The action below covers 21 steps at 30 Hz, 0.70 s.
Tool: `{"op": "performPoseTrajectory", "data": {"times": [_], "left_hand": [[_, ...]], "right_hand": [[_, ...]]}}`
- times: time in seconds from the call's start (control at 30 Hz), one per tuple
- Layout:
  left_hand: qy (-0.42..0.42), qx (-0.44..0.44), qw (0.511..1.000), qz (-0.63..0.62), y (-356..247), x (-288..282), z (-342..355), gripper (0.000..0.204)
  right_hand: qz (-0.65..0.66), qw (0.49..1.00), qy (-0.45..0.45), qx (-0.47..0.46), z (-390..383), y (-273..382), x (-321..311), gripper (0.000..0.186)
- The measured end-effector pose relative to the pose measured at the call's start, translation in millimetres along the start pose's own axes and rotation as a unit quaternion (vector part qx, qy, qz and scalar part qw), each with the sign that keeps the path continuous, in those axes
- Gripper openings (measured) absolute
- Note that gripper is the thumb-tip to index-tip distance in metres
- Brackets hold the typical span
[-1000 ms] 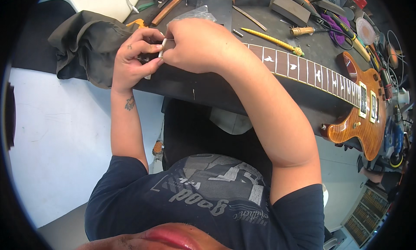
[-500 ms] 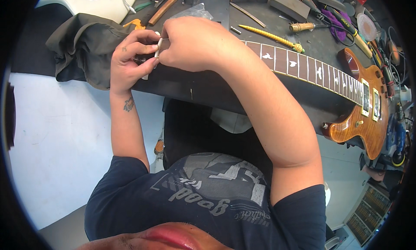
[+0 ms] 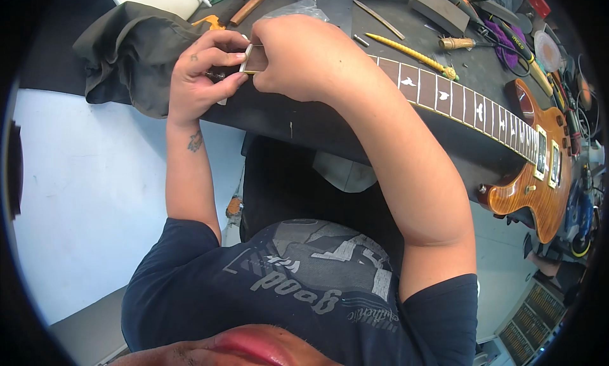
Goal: The person polishes a small white guitar nut using a bench-mounted buffing wheel, then places the nut onto the headstock of an electric guitar to check the fit.
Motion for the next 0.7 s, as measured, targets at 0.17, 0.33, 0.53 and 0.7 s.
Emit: {"op": "performPoseTrajectory", "data": {"times": [0.17, 0.33, 0.53, 0.7], "left_hand": [[0.009, 0.020, 0.999, 0.024, -4.3, 1.4, 1.3, 0.029], [0.004, 0.007, 1.000, 0.016, -0.8, -0.9, 0.4, 0.027], [0.008, 0.008, 1.000, 0.014, -1.8, 0.0, 0.5, 0.025], [-0.002, 0.023, 1.000, 0.016, -3.9, 1.2, 0.3, 0.025]], "right_hand": [[-0.003, 1.000, 0.007, 0.004, -0.5, 0.8, 0.3, 0.039], [-0.004, 1.000, -0.006, 0.000, -0.1, 0.4, 0.9, 0.038], [-0.005, 1.000, -0.005, -0.004, -0.2, 0.4, 1.0, 0.037], [-0.013, 1.000, -0.004, -0.007, 0.3, 1.8, 1.2, 0.036]]}}
Point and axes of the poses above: each hand's wrist, its own z-axis towards the middle knuckle, its own x-axis out of the palm, y = z × x, the point moved 7 cm from there along z, towards the middle knuckle, and after that the axes turned 10 degrees about -z, right-handed, at the moved point
